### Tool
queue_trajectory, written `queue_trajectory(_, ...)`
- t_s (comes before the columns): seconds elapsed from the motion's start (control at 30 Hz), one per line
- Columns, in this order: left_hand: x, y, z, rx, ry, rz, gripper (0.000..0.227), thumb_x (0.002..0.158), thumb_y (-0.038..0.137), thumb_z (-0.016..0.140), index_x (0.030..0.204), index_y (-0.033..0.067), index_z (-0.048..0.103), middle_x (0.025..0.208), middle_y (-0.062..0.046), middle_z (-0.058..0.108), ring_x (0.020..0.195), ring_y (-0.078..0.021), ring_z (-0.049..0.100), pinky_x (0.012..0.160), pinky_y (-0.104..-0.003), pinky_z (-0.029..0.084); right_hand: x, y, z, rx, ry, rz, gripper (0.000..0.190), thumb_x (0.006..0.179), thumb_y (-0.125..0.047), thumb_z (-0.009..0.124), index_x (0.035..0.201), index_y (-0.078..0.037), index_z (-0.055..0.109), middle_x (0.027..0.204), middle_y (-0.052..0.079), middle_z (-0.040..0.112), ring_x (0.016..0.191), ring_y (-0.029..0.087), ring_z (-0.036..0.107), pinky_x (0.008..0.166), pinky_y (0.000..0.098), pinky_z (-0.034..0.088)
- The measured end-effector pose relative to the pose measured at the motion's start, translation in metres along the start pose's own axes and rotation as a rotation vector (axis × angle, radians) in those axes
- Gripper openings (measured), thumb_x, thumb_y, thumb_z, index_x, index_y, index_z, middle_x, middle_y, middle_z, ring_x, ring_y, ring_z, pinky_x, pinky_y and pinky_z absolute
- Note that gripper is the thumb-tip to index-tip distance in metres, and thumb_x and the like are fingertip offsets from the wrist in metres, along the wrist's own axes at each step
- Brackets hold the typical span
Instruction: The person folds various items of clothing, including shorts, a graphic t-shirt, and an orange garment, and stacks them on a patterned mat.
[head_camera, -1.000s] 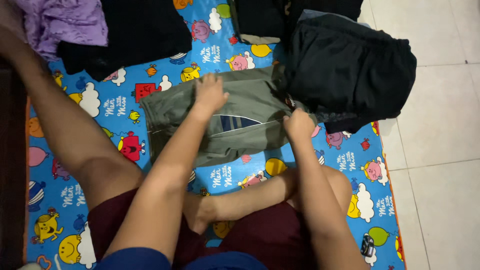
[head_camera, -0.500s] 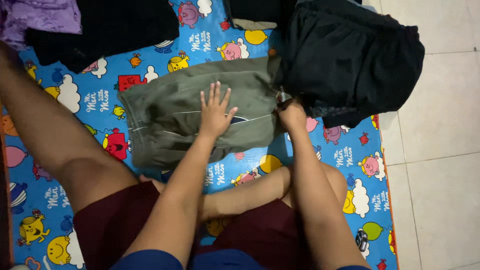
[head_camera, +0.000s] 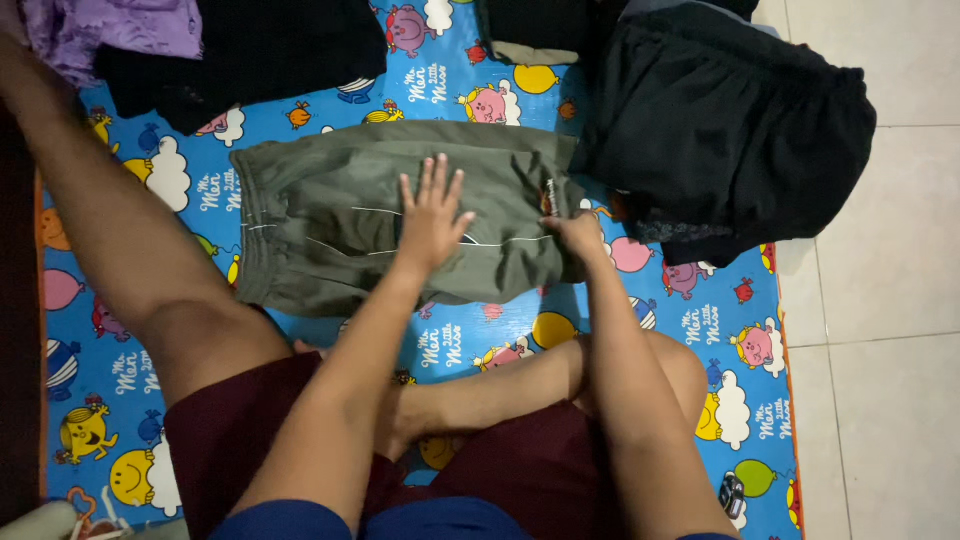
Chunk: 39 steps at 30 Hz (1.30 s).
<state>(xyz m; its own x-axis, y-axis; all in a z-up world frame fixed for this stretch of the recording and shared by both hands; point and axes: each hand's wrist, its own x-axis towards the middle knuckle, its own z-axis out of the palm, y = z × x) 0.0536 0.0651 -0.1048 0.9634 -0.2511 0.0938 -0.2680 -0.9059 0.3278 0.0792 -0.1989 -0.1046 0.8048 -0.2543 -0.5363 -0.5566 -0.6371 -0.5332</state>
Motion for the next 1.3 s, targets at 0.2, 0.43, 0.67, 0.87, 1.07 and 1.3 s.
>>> queue_trajectory(0.2, 0.001, 0.048, 0.052, -0.212, -0.112, 0.031, 0.071, 0.097, 0.063, 0.037, 0.148, 0.0130, 0.040, 0.160, -0.018, 0.020, 0.150, -0.0343, 0.012, 0.114, -0.068, 0.002, 0.004, 0.011, -0.042, -0.006, 0.217, -0.036, 0.048, 0.071, -0.040, 0.074, 0.096, 0.001, 0.071, 0.095, 0.021, 0.069, 0.101, 0.038, 0.065, 0.082, 0.0522, 0.052)
queue_trajectory(0.43, 0.020, 0.028, 0.075, -1.166, -0.001, -0.370, 0.059, 0.100, 0.054, 0.048, 0.148, 0.0207, 0.042, 0.149, -0.009, 0.044, 0.140, -0.0270, 0.038, 0.116, -0.049, 0.031, -0.105, -0.080, -0.014, -0.563, 0.448, -0.307, 0.036, 0.081, -0.023, 0.074, 0.106, -0.005, 0.054, 0.086, 0.021, 0.070, 0.083, 0.041, 0.070, 0.074, 0.0506, 0.057)
queue_trajectory(0.67, -0.018, -0.002, -0.009, -1.748, 0.048, -1.057, 0.101, 0.078, 0.079, 0.048, 0.154, 0.0174, 0.024, 0.156, -0.022, 0.022, 0.131, -0.0404, 0.036, 0.110, -0.061, 0.023, -0.148, -0.113, 0.013, 0.011, -0.111, -0.767, 0.038, 0.094, -0.028, 0.061, 0.127, -0.009, 0.059, 0.122, 0.019, 0.063, 0.116, 0.040, 0.057, 0.097, 0.0515, 0.047)
queue_trajectory(0.87, -0.020, -0.024, 0.063, -1.493, -0.022, -0.919, 0.066, 0.076, 0.021, 0.084, 0.134, 0.0115, 0.053, 0.130, -0.015, 0.058, 0.121, -0.0294, 0.054, 0.098, -0.051, 0.046, -0.101, -0.066, 0.046, -0.356, -0.031, -0.907, 0.044, 0.099, -0.022, 0.053, 0.138, 0.000, 0.049, 0.149, 0.024, 0.038, 0.140, 0.044, 0.029, 0.114, 0.0566, 0.024)
queue_trajectory(1.07, 0.014, -0.017, 0.033, -1.165, 0.072, -0.637, 0.070, 0.078, 0.005, 0.073, 0.142, 0.0132, 0.047, 0.142, -0.017, 0.050, 0.135, -0.0335, 0.043, 0.113, -0.048, 0.036, -0.083, -0.058, 0.048, -0.153, 0.059, -0.772, 0.045, 0.102, -0.021, 0.050, 0.141, 0.000, 0.046, 0.144, 0.025, 0.045, 0.135, 0.043, 0.037, 0.113, 0.0567, 0.029)
queue_trajectory(1.3, -0.024, 0.034, -0.048, -0.449, -0.014, -0.523, 0.075, 0.096, 0.028, 0.058, 0.154, 0.0019, 0.020, 0.159, -0.027, 0.000, 0.148, -0.0422, -0.003, 0.116, -0.063, 0.005, -0.019, -0.006, 0.071, -0.016, 0.047, -0.160, 0.096, 0.070, -0.048, 0.085, 0.143, -0.010, 0.035, 0.122, 0.012, 0.065, 0.121, 0.029, 0.058, 0.101, 0.0508, 0.045)
